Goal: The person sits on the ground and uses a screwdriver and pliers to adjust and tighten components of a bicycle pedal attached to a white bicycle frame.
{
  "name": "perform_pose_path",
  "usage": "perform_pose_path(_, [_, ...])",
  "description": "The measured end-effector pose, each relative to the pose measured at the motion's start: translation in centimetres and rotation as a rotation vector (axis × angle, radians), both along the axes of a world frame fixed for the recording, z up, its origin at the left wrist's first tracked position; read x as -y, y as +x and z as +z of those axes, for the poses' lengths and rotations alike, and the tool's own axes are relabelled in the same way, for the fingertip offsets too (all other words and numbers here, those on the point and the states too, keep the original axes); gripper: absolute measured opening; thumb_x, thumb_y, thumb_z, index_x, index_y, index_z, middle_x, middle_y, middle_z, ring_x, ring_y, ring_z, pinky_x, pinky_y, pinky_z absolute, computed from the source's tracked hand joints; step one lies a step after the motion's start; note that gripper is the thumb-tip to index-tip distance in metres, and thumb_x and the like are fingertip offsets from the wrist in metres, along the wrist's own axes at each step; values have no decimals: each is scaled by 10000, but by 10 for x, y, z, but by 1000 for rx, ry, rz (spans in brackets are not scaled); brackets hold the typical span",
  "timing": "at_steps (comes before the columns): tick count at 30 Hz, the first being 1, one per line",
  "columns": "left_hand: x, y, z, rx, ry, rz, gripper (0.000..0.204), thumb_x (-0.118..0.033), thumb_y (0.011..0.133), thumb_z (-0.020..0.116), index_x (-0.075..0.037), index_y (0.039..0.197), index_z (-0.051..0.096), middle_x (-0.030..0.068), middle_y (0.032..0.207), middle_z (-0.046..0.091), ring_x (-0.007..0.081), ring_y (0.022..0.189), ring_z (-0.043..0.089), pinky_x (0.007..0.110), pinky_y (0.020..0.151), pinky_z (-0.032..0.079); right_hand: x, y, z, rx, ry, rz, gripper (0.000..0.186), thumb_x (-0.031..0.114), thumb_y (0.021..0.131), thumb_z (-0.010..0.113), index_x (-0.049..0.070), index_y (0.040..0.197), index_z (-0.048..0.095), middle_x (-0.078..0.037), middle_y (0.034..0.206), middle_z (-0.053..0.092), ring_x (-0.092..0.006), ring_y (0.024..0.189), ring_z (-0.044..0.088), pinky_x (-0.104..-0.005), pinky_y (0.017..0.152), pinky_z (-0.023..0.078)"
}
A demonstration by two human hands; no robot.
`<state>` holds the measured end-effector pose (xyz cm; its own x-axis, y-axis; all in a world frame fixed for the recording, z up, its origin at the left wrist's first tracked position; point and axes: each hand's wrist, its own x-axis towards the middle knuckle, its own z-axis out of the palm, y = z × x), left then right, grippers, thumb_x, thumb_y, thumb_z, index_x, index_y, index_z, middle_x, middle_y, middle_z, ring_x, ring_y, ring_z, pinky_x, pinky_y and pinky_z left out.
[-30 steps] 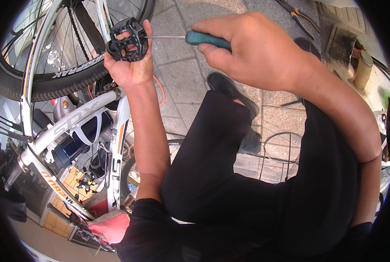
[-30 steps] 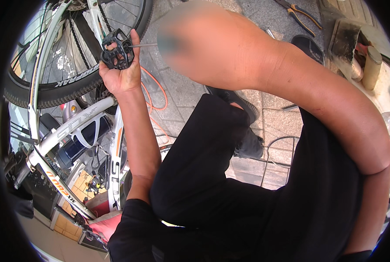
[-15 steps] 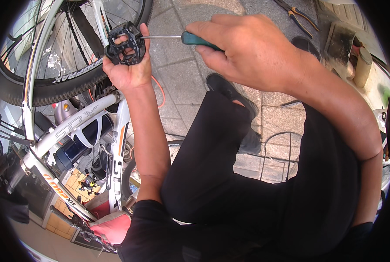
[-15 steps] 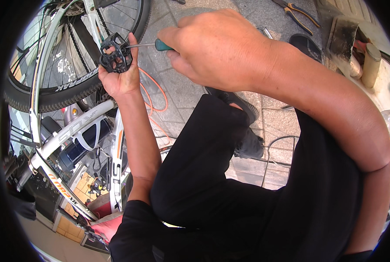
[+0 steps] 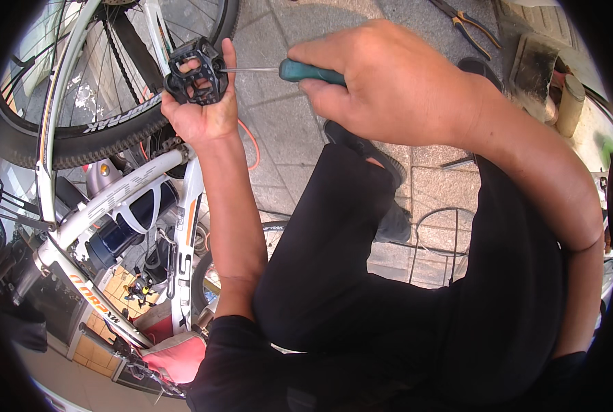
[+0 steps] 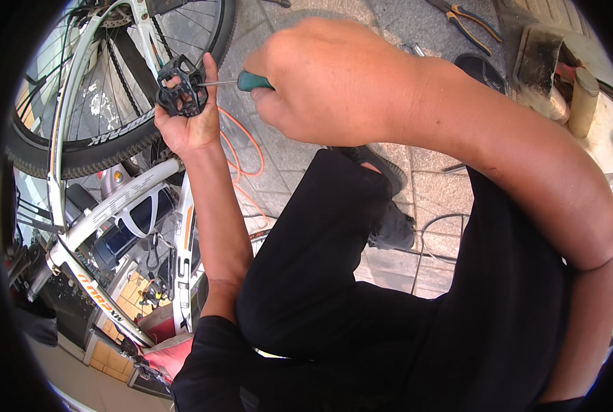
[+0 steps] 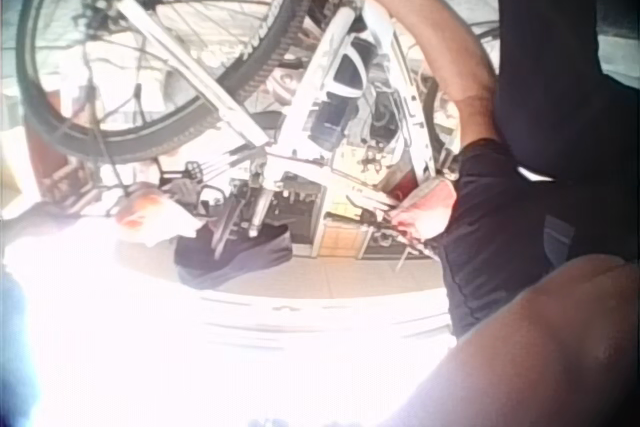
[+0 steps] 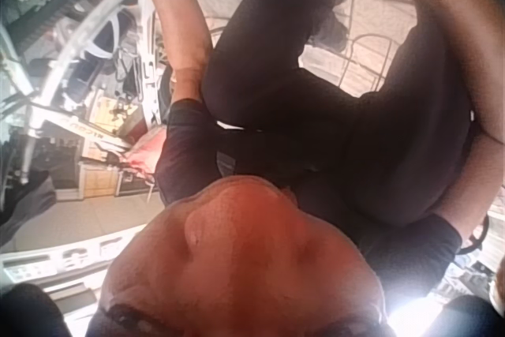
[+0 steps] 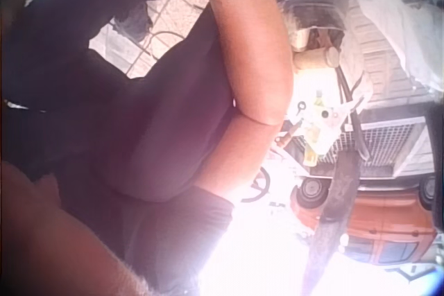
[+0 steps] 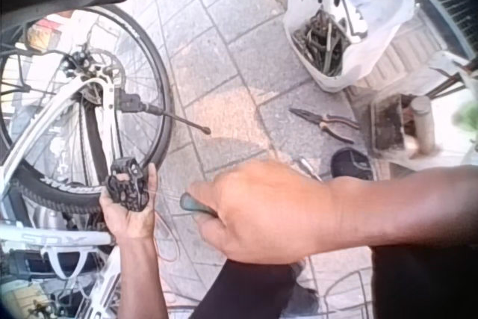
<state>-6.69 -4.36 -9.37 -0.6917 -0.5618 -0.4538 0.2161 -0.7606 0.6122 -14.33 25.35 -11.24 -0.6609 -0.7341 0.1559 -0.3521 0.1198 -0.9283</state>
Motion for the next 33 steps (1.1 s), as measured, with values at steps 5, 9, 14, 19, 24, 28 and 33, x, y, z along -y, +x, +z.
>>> perform_pose_path(5, [4,2,0,-7,4,-13,346,-208,1015,411,5,1161,641,176,1131,714,343,1091,703,810,1150,384,0,-12,11,452,95,108,334,162,924,707,-43,1187,732,-225,897,752,-389,793,720,-405,752,577])
perform_pose_path(9, [-1,-1,0,7,-3,9,360,-221,1017,413,5,1179,642,175,1137,723,338,1071,714,807,1155,378,-4,-7,6,111,101,52,327,164,927,711,-23,1193,735,-215,940,758,-397,848,729,-432,766,584])
perform_pose_path(14, [3,2,0,-36,45,-25,371,-233,1021,413,4,1189,644,167,1129,733,325,1061,721,805,1158,375,-4,4,-3,-116,70,-32,352,171,920,730,25,1240,729,-177,929,736,-405,847,717,-485,741,573])
perform_pose_path(19, [1,1,0,-32,32,-41,370,-239,1026,412,4,1173,650,163,1101,733,321,1042,720,807,1156,374,-6,4,-3,-188,55,-41,226,207,931,717,28,1069,726,-151,867,722,-375,825,741,-503,730,590])
perform_pose_path(24, [-2,-1,1,20,-8,11,371,-240,1028,415,4,1172,653,162,1095,732,326,1037,720,808,1155,374,-5,5,-10,-244,43,-52,394,181,912,756,63,1285,712,-101,869,686,-341,765,708,-459,653,555])
perform_pose_path(28, [-3,-1,2,6,2,-7,371,-237,1026,414,4,1180,652,162,1112,735,334,1063,721,814,1153,370,-4,5,-13,-273,28,-58,391,176,908,759,64,1280,712,-94,869,686,-330,745,708,-452,633,555])
perform_pose_path(33, [0,1,2,-8,18,-18,374,-237,1030,406,-2,1186,651,165,1142,736,339,1099,717,819,1151,368,-4,1,-1,-329,47,-26,384,167,903,760,65,1269,713,-93,858,686,-328,729,712,-449,620,555])
